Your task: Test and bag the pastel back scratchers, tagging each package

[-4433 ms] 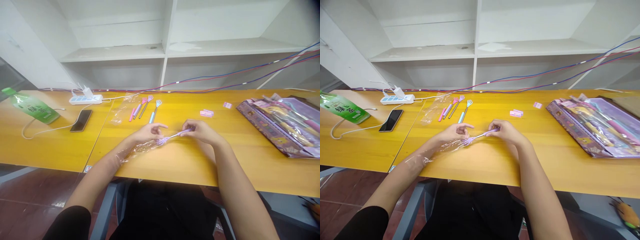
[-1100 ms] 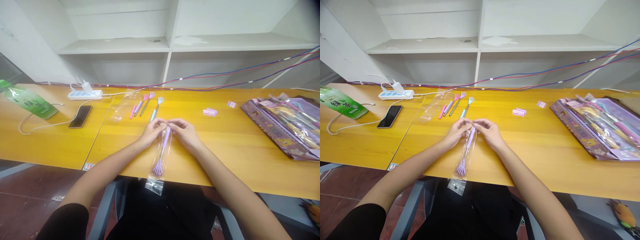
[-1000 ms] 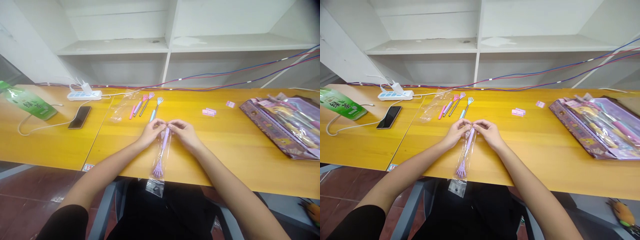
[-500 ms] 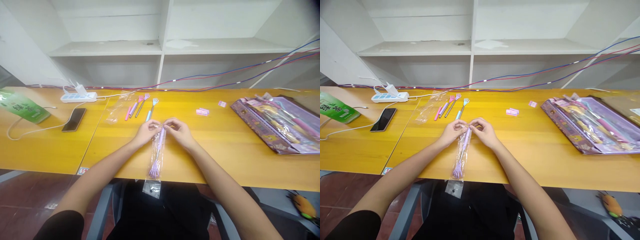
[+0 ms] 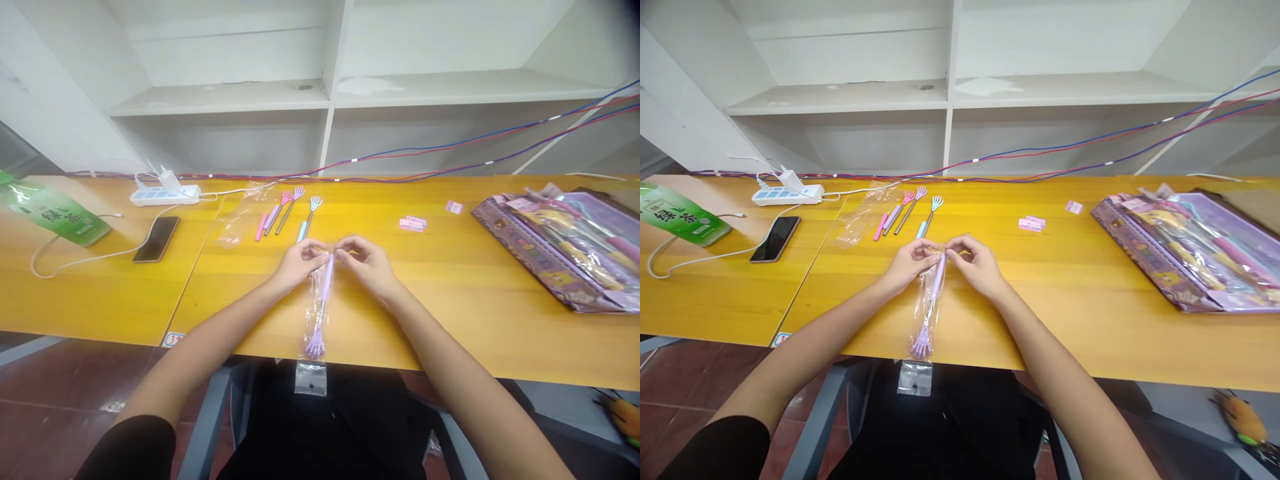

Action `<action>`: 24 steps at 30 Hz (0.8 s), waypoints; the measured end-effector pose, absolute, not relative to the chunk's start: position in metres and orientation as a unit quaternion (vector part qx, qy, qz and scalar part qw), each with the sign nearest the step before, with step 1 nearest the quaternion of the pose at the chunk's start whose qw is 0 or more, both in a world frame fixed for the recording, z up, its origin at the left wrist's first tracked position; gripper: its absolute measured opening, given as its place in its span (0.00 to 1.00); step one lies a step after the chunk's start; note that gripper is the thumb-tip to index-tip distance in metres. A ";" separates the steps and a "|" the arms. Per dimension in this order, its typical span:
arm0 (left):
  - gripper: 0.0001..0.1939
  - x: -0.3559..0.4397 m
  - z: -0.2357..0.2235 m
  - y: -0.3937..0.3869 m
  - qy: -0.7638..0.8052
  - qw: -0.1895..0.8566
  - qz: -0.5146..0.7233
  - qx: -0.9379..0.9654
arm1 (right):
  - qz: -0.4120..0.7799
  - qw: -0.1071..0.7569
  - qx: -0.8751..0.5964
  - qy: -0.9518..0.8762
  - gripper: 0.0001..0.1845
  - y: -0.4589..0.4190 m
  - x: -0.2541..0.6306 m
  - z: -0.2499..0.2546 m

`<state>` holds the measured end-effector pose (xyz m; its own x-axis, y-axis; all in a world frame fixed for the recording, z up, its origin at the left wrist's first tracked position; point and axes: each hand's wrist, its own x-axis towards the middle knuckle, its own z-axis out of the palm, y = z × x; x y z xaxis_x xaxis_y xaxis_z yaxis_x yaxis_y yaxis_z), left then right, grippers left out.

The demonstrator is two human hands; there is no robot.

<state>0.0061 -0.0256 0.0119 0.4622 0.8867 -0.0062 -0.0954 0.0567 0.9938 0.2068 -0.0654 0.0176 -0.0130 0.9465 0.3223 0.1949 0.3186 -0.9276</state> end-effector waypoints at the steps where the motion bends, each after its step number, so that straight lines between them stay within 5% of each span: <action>1: 0.21 0.006 0.012 -0.026 0.339 0.640 0.391 0.569 | 0.345 0.527 -0.458 -0.627 0.12 -0.066 0.207 0.018; 10: 0.06 0.008 0.018 -0.028 0.295 0.673 0.415 0.537 | 0.235 0.498 -0.423 -0.719 0.09 -0.073 0.208 0.030; 24: 0.14 0.006 0.018 -0.027 0.291 0.668 0.408 0.551 | 0.372 0.524 -0.422 -0.640 0.16 -0.071 0.205 0.023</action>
<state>0.0057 -0.0274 0.0175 0.4985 0.8648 0.0599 -0.2239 0.0616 0.9727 0.2055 -0.0708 0.0234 -0.0962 0.9290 0.3573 0.1508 0.3684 -0.9174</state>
